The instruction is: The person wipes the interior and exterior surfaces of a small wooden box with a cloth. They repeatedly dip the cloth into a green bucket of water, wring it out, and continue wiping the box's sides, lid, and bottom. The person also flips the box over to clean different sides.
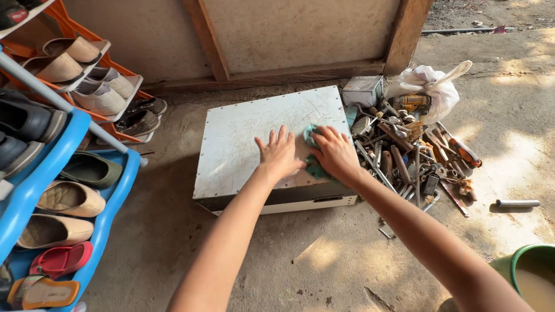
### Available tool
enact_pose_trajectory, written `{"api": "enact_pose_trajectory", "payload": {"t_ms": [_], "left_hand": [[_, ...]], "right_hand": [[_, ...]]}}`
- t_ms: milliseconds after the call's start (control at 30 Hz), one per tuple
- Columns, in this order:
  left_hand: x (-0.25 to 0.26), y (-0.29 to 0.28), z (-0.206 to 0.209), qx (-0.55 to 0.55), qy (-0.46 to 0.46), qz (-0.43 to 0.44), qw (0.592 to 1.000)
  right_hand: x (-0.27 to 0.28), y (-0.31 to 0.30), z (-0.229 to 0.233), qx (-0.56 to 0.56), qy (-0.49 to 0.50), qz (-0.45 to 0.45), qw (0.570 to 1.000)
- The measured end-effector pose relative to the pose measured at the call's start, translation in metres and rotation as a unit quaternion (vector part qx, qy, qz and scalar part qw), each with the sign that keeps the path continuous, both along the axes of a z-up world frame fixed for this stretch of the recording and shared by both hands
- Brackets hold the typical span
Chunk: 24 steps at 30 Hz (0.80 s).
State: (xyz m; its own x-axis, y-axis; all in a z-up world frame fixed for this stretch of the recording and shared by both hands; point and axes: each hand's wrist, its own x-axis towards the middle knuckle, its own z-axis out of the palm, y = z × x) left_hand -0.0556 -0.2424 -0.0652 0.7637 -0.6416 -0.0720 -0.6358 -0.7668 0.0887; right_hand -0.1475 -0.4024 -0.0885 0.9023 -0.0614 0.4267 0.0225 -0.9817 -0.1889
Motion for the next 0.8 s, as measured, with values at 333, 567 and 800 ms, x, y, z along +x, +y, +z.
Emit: {"api": "enact_pose_trajectory", "payload": {"t_ms": [333, 567, 800], "left_hand": [[0.025, 0.006, -0.038, -0.022, 0.167, 0.002, 0.986], [0.013, 0.011, -0.020, -0.018, 0.178, 0.013, 0.984], [0.000, 0.012, -0.008, -0.014, 0.184, 0.015, 0.983]], "right_hand": [[0.046, -0.062, -0.017, 0.032, -0.066, 0.008, 0.997], [0.173, -0.111, -0.008, 0.039, -0.061, -0.048, 0.996], [0.026, -0.059, 0.004, -0.005, -0.051, 0.048, 0.998]]}}
